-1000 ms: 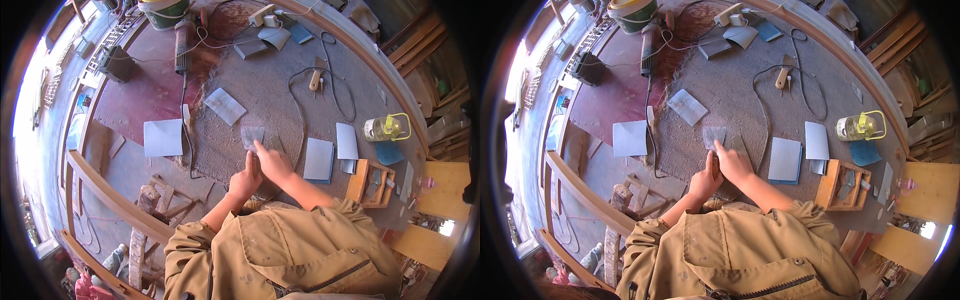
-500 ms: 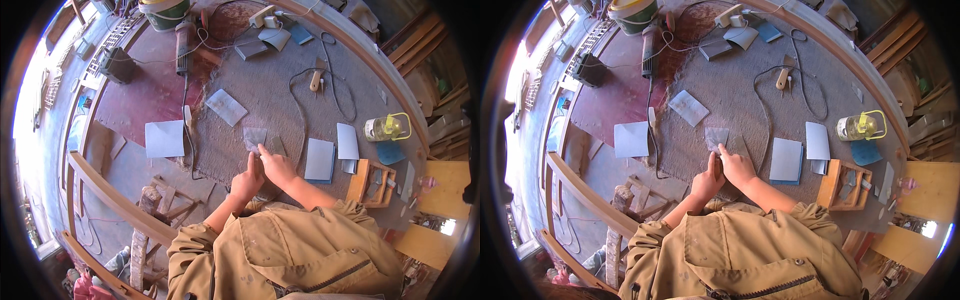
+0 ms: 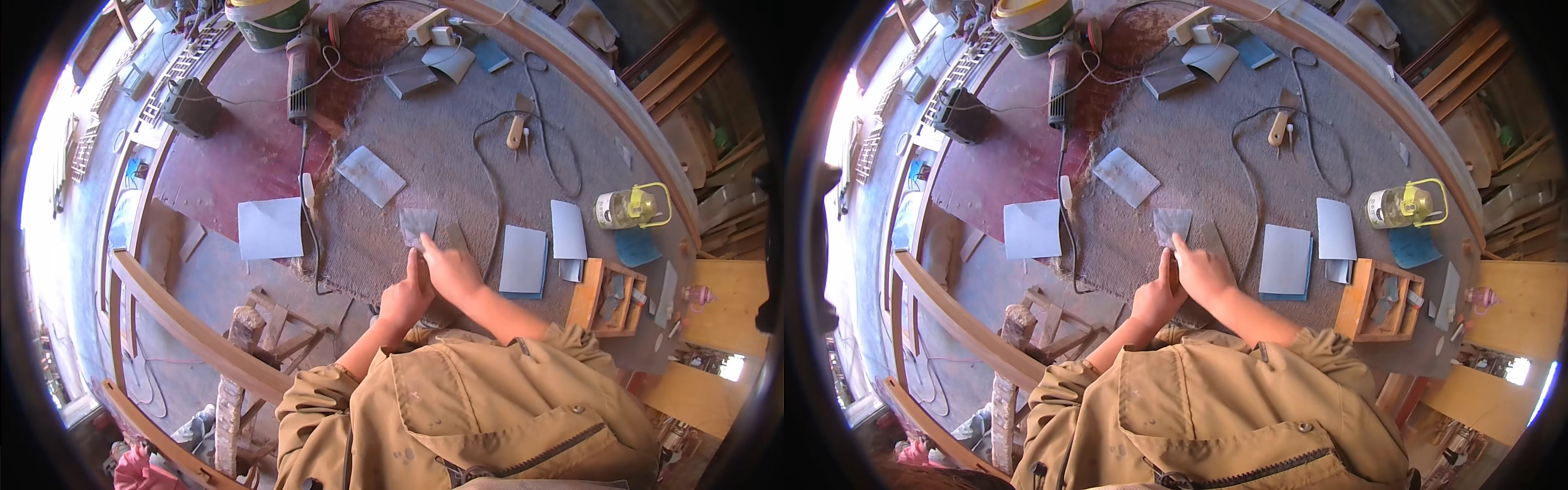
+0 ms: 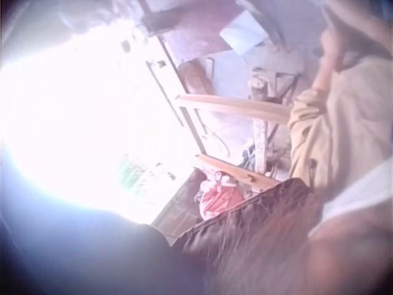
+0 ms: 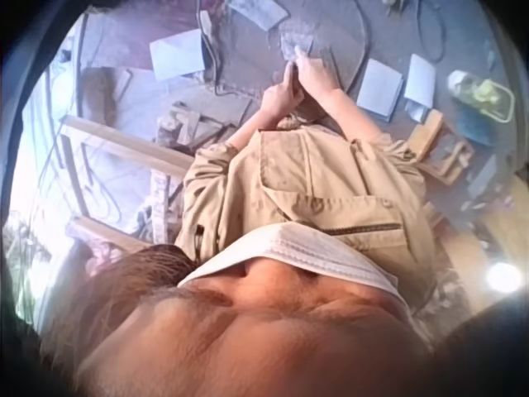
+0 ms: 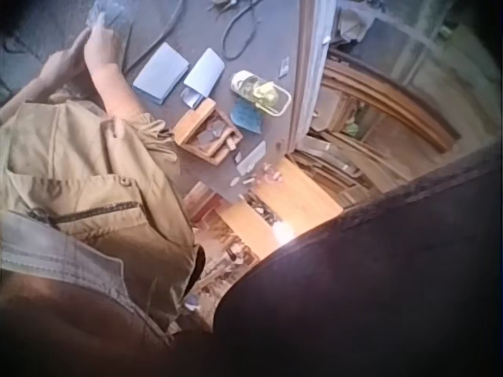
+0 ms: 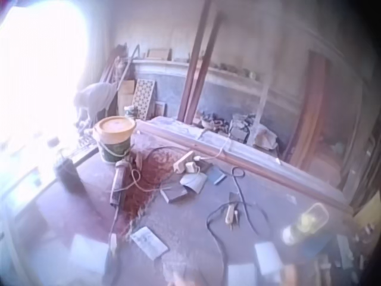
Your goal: The person sharpens a chisel using sandpaper and a sharpening stone on a workbench. They repeatedly rub the chisel blade against the abrasive surfaces, inspect the edge, and switch between different sandpaper sheets. The person also handles a putty knife and a bucket of water, dipping the chisel into the water during the process.
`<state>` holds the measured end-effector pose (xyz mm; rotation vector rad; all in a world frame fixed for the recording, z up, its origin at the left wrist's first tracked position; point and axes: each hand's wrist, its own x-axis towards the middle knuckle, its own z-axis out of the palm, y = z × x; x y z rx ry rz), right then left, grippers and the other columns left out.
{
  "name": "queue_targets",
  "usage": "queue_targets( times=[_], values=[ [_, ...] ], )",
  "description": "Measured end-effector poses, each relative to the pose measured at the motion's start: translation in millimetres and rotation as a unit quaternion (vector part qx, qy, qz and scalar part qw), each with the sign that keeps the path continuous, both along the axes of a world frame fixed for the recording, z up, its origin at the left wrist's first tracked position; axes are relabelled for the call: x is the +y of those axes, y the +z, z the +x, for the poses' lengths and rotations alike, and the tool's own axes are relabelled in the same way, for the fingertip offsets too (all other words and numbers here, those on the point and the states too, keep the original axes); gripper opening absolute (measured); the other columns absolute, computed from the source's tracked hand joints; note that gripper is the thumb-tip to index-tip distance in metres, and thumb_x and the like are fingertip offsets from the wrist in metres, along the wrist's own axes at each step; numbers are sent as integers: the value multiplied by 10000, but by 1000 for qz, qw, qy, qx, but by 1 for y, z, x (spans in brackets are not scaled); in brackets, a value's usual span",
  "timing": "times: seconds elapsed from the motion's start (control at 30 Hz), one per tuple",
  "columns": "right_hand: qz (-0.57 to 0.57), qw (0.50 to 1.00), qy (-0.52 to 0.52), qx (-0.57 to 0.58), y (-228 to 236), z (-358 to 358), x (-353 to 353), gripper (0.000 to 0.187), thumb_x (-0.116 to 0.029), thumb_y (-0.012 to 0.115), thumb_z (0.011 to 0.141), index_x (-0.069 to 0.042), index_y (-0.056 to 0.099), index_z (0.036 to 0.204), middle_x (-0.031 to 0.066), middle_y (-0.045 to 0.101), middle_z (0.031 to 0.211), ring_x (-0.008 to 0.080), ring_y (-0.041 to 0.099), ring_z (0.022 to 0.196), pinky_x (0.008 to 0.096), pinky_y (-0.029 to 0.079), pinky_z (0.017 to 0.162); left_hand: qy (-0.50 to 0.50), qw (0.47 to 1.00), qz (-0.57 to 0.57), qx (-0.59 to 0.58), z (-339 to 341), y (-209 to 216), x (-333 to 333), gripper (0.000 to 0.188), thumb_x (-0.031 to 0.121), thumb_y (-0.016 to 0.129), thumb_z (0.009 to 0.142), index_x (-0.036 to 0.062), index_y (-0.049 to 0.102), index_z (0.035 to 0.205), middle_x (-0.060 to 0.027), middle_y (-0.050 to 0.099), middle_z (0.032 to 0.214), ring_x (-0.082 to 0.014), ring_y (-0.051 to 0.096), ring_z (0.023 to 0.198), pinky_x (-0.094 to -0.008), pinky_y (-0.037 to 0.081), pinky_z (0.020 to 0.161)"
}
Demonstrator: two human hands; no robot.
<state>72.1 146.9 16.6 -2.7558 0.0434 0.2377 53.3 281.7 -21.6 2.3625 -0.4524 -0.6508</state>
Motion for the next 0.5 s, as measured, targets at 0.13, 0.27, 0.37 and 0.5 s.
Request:
queue_targets(
  times=[0.13, 0.27, 0.37, 0.5],
  values=[
    [41, 998, -52, -8, -4, 11, -5, 359, -195, 485, 877, -66, 521, 1210, 231, 613, 686, 390, 622, 631, 485, 509, 588, -7, 1000, -4, -2, -1, 4, -1, 775, 247, 526, 784, -28, 129, 1390, -222, 615, 645, -385, 606, 549, -485, 492, 512],
    [22, 999, -42, -2, 1, -10, -4, 365, -207, 473, 892, -79, 509, 1231, 224, 622, 740, 382, 622, 664, 465, 508, 610, -9, 1000, -1, 2, 3, 8, -1, 779, 252, 529, 787, -30, 122, 1389, -216, 617, 646, -381, 609, 558, -476, 496, 523],
    [10, 998, -66, 19, 0, 4, -7, 367, -218, 475, 893, -103, 506, 1240, 223, 624, 749, 385, 623, 688, 463, 506, 629, -15, 1000, -4, 7, 1, 10, 0, 782, 252, 530, 788, -34, 119, 1388, -215, 619, 648, -380, 610, 560, -477, 496, 522],
    [22, 997, -70, 3, -2, -15, -7, 380, -224, 490, 882, -120, 501, 1247, 237, 614, 712, 400, 617, 672, 479, 498, 609, -9, 1000, -4, 16, -1, 6, 1, 826, 282, 545, 773, -6, 93, 1402, -222, 615, 648, -400, 600, 552, -493, 494, 522]
  ],
)
